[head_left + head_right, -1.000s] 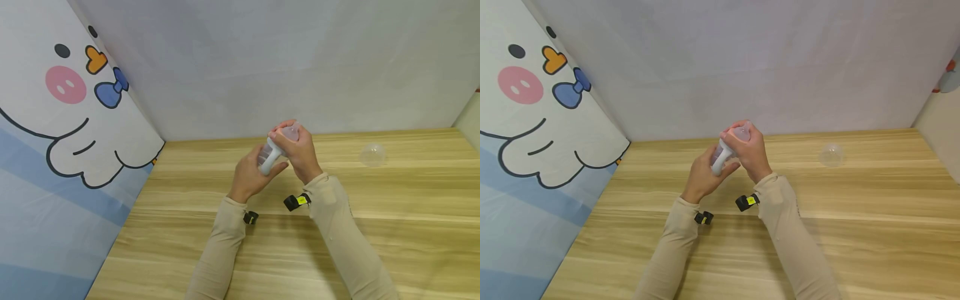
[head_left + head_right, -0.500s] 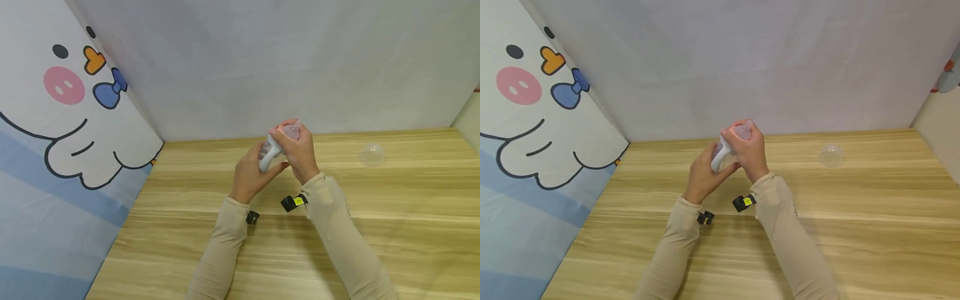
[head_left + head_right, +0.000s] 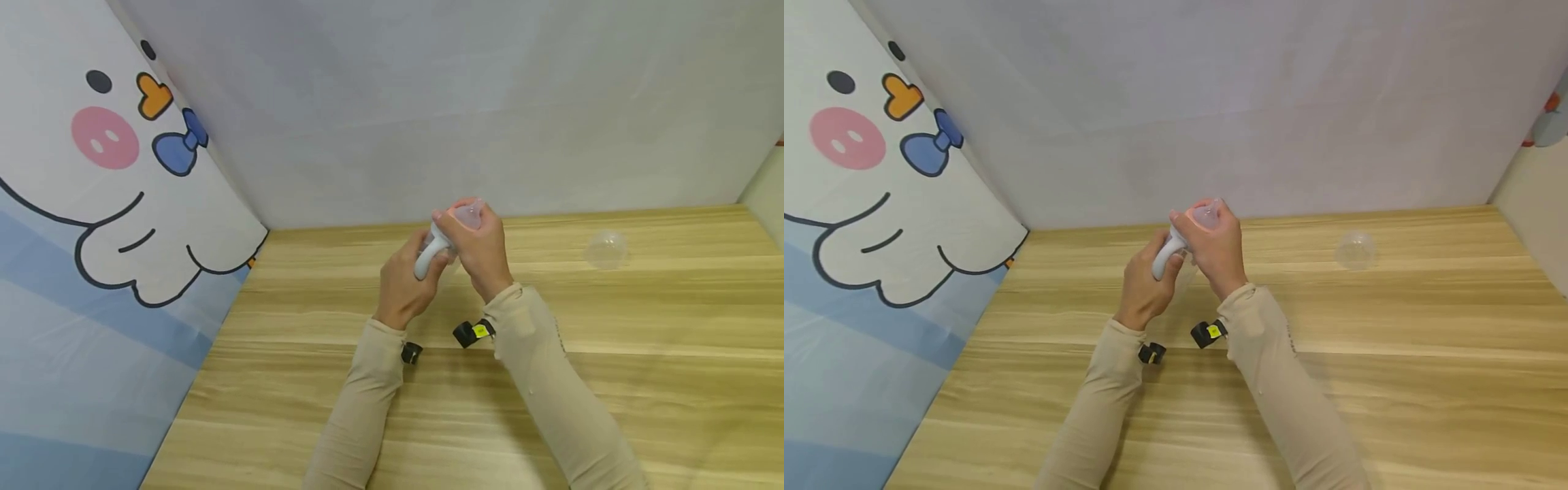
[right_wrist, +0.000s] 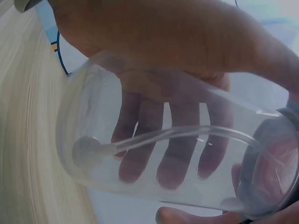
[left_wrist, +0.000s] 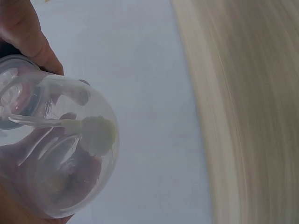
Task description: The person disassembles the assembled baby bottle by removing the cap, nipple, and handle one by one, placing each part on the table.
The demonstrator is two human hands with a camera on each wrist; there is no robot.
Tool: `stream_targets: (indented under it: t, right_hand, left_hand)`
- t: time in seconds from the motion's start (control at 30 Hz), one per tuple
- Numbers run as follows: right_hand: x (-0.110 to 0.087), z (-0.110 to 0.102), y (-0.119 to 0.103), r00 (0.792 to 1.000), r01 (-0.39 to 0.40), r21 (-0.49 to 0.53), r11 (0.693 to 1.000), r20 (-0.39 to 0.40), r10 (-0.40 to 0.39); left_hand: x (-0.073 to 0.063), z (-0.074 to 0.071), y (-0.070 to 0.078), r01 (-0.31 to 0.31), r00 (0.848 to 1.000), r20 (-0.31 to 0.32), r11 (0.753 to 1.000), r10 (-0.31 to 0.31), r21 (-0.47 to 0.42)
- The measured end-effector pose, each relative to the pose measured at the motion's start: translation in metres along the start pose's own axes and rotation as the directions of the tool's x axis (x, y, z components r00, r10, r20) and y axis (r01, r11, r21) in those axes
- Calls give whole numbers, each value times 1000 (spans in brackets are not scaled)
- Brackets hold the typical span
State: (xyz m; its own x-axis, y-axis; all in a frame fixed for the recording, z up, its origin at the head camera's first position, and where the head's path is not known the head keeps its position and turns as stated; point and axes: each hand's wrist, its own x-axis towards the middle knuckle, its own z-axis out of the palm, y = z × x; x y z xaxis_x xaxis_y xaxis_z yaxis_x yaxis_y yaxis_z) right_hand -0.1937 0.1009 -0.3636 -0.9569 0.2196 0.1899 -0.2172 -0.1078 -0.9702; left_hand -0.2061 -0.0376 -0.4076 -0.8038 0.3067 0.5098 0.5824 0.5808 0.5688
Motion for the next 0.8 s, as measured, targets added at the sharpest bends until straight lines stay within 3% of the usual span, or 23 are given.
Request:
stream_targets:
  t: [0.1, 0.2, 0.37, 0.47, 0.6, 0.8]
  right_hand:
    - [1, -1, -1, 1000, 19, -59, 998, 23, -18]
    - [3, -5, -2, 996, 44, -98, 994, 82, -36]
    - [6, -10, 0, 982, 56, -53, 997, 181, -46]
    - [6, -11, 2, 982, 51, -40, 998, 186, -43]
    - [7, -14, 5, 985, 58, 12, 998, 161, -59]
    - [9, -16, 3, 989, 144, 84, 986, 10, -145]
  left_hand:
    - [-1, -1, -1, -2, 1000, 15, 999, 3, -43]
    - [-1, -2, -4, 7, 999, 51, 987, 1, -160]
    - [-2, -3, -7, 36, 994, 105, 951, -4, -306]
    - [0, -2, -7, 44, 994, 109, 958, -13, -283]
    - [1, -3, -6, 54, 996, 86, 980, -38, -189]
    - [1, -3, -8, 67, 997, 45, 994, -63, -86]
